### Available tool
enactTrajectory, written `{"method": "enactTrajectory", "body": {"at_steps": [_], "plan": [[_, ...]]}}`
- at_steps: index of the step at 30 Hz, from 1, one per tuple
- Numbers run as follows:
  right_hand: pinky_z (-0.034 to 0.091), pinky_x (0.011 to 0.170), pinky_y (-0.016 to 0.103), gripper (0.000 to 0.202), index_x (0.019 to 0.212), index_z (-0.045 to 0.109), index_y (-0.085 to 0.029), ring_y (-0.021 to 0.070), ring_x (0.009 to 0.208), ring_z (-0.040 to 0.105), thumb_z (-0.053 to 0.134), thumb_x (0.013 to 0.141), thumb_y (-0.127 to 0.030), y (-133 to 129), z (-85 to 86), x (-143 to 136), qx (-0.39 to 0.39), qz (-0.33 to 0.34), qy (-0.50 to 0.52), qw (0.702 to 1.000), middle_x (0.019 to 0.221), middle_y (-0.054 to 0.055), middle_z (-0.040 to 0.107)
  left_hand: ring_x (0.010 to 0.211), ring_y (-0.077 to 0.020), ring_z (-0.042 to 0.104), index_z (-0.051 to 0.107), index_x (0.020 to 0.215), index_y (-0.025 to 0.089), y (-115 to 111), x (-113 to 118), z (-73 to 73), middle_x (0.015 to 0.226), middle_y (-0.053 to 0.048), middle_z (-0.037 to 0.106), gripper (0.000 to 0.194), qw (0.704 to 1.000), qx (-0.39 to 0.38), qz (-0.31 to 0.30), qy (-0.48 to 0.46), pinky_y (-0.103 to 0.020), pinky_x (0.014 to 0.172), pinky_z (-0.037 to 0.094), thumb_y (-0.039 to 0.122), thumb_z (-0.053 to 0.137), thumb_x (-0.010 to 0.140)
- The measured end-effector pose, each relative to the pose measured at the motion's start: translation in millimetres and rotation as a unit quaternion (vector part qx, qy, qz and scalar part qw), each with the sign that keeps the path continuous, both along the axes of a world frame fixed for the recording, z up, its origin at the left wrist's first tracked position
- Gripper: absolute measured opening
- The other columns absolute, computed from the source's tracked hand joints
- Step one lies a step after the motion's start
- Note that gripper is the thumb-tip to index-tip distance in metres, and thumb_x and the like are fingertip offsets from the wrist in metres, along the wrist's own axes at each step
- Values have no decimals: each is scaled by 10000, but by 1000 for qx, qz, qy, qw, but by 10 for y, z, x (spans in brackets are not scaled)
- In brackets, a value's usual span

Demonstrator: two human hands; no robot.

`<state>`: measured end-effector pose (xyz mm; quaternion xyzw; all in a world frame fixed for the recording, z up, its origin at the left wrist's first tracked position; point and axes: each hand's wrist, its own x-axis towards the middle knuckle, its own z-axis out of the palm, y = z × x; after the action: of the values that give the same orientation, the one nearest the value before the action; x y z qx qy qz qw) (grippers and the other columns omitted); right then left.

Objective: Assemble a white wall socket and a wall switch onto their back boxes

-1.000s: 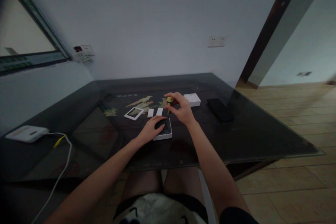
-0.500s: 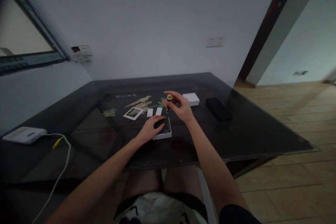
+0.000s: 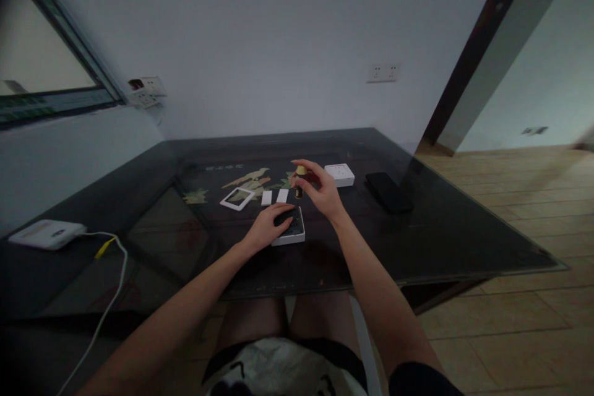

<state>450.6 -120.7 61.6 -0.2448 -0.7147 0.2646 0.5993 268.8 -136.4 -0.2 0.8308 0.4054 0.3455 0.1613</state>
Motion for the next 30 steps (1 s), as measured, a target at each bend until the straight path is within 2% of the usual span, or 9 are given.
{"method": "enactTrajectory", "body": {"at_steps": [3,5,12,15,18,21,23,27,30], "plan": [[532,659,278,321,1049,577,-265,135,727,598,705,763,-336,12,-44,-1,47,-108,3,993,930,1,585,1080,-211,604,641,1121,175,-2,0,-3,1145,-81,661,294,1000,7,1,0,-370,992,465,229,560,843],[527,657,280,339,1036,573,-263,140,734,587,722,744,-347,7,-55,-2,63,-140,-15,988,941,5,578,1075,-210,607,643,1117,168,-1,1,-4,1142,-84,663,293,1000,8,2,-2,-370,991,465,227,561,842],[549,779,340,397,1328,431,-310,165,857,657,441,939,-390,-40,13,-15,-3,20,-20,1000,1109,56,623,1077,-205,606,646,1118,165,1,0,-3,1144,-87,661,295,1000,2,2,-7,-362,997,464,221,563,841],[552,783,348,424,1341,432,-320,162,836,658,477,924,-380,-24,18,-19,-13,44,-10,999,1093,49,639,1079,-205,604,643,1122,177,1,-1,-3,1146,-85,658,293,1000,3,1,-6,-369,997,463,222,562,843],[556,713,325,396,1249,526,-309,153,750,637,583,863,-373,5,-14,-30,-4,-11,-1,1000,1006,27,636,1078,-205,604,641,1124,173,2,3,-6,1143,-88,657,296,1000,1,0,-5,-372,998,462,218,565,841],[545,715,328,362,1123,603,-288,167,779,607,683,781,-373,20,-47,-40,25,-116,-1,993,1000,21,620,1080,-207,603,643,1120,161,6,7,-11,1138,-93,658,299,1000,1,2,-4,-369,1001,460,212,567,836],[540,741,342,368,1120,606,-286,176,803,602,692,773,-377,12,-48,-39,34,-143,-11,989,1013,25,620,1082,-208,603,644,1119,153,8,8,-12,1139,-98,658,299,1000,2,2,-3,-367,1003,458,211,567,836],[543,778,344,372,1266,516,-308,168,856,635,509,905,-396,-19,-5,-21,1,-35,-4,999,1081,44,632,1077,-207,605,643,1120,155,1,7,2,1139,-95,658,296,1000,3,1,0,-363,998,461,214,562,841],[552,774,337,398,1299,485,-305,156,840,652,504,910,-385,-20,16,-6,-24,41,6,999,1090,48,638,1075,-205,605,642,1120,172,-4,7,14,1137,-83,659,292,1000,2,1,2,-359,992,466,215,559,843]]}}
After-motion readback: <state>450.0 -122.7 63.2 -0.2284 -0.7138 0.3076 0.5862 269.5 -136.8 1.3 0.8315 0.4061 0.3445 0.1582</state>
